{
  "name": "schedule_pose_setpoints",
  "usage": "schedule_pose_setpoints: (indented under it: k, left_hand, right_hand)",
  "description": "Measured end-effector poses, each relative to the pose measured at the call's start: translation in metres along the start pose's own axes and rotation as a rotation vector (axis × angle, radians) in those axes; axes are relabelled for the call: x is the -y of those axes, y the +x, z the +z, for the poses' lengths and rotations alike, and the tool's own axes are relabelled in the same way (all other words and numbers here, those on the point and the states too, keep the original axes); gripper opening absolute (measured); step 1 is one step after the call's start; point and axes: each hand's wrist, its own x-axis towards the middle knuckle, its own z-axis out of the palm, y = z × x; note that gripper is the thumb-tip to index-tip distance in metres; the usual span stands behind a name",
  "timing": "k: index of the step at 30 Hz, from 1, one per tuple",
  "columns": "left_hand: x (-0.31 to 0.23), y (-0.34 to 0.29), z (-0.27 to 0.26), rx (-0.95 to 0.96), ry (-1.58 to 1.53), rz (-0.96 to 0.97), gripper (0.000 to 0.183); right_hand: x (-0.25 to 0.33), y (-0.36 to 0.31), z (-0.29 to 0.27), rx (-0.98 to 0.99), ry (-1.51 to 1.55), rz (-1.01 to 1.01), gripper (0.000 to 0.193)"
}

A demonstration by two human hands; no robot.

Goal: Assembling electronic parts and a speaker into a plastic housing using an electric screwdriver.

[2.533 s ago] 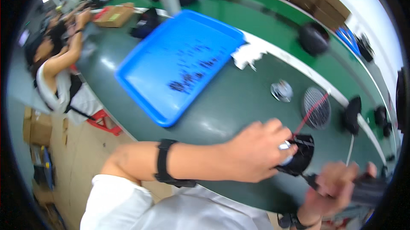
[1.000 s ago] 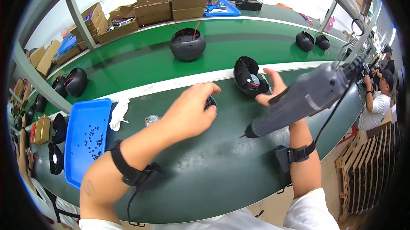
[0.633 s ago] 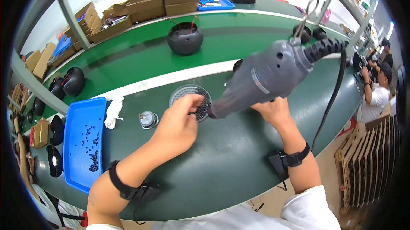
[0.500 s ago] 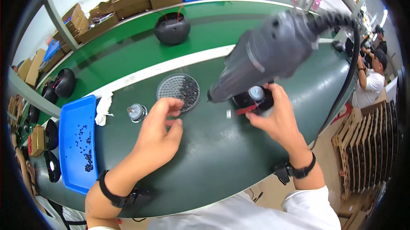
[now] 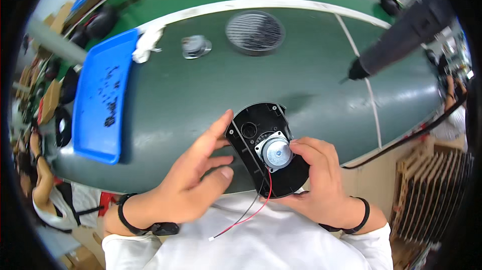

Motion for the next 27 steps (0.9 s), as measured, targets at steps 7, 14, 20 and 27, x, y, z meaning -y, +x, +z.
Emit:
schedule_pose_setpoints:
  k: [7, 14, 20, 27]
  left_hand:
    - [0.008, -0.011, -0.053, -0.288, 0.168, 0.207, 0.063]
    - [0.001, 0.012, -0.1, 0.065, -0.035, 0.114, 0.063]
    - [0.004, 0.03, -0.114, 0.033, -0.113, -0.071, 0.054]
    - [0.024, -0.052, -0.072, -0.399, -0.399, 0.192, 0.079]
  right_hand:
    - [0.034, 0.047, 0.038, 0.296, 0.209, -0.137, 0.075]
    - [0.058, 0.111, 0.028, 0.232, -0.027, -0.578, 0.033]
    - [0.064, 0.131, 0.043, 0.519, -0.262, -0.352, 0.034]
    - [0.06, 0.134, 0.042, 0.579, -0.246, -0.317, 0.04]
